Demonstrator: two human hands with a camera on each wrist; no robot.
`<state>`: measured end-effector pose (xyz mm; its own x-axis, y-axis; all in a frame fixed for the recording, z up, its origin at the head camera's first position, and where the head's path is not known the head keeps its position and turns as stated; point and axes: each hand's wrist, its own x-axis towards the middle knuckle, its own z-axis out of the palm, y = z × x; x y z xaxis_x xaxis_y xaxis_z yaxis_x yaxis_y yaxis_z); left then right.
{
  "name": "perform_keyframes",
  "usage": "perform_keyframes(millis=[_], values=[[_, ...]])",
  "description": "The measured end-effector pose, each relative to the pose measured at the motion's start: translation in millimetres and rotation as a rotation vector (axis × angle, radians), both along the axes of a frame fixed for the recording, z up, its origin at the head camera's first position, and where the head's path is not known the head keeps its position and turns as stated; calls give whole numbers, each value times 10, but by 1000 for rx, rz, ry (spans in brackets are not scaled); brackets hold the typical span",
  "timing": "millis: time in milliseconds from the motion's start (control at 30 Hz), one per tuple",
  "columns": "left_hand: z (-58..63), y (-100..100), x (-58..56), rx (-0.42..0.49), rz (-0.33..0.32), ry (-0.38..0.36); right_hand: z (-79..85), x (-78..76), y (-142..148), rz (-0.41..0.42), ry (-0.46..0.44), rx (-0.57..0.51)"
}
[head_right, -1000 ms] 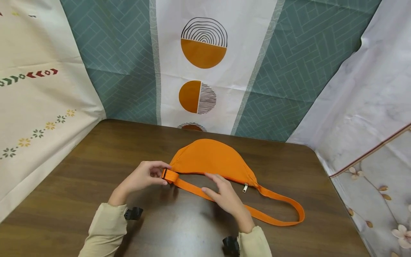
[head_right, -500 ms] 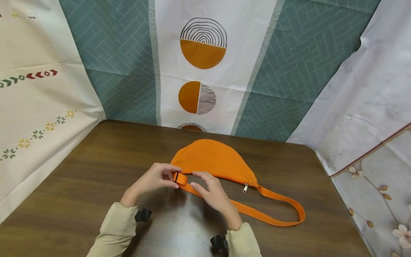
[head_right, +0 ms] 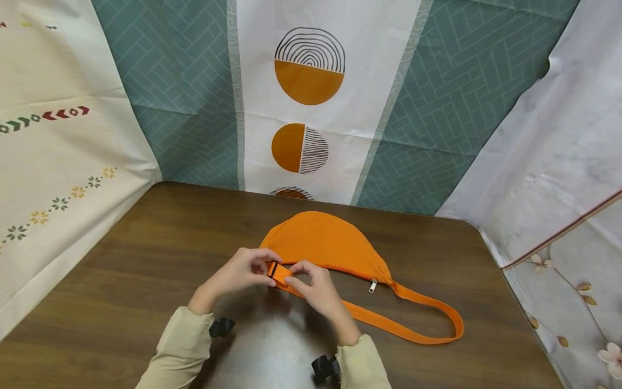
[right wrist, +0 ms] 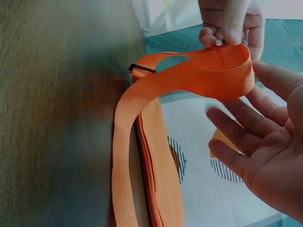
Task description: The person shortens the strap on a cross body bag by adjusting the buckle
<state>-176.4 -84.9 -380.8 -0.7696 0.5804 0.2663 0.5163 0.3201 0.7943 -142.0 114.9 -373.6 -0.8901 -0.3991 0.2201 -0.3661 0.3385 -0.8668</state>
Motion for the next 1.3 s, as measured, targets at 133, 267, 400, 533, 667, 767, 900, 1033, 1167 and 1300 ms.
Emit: perform_keyframes(millis=[133,267,400,533,667,767,900,1033,1167,1300], values=[[-14,4,6,-15,-6,24,87,25,3,-3,-98,-31],[-26,14,11,-23,4,72,18,-15,40,20,-130,-99],[-34,17,16,-28,22,76,-141,-93,92,17,-118,-128],[-39,11,23,-15,27,71,-220,-137,117,19,-141,-187],[-42,11,23,-2,24,60,-236,-149,110,26,-156,-239],[-46,16,22,6,13,40,-229,-151,102,8,-174,-249],[-53,17,27,1,9,22,-205,-154,87,-22,-209,-249],[-50,16,45,-15,24,28,-200,-160,67,-32,-216,-245],[-47,22,55,-34,40,31,-211,-160,49,-45,-224,-242],[-45,37,56,-53,52,29,-226,-164,41,-54,-235,-242]])
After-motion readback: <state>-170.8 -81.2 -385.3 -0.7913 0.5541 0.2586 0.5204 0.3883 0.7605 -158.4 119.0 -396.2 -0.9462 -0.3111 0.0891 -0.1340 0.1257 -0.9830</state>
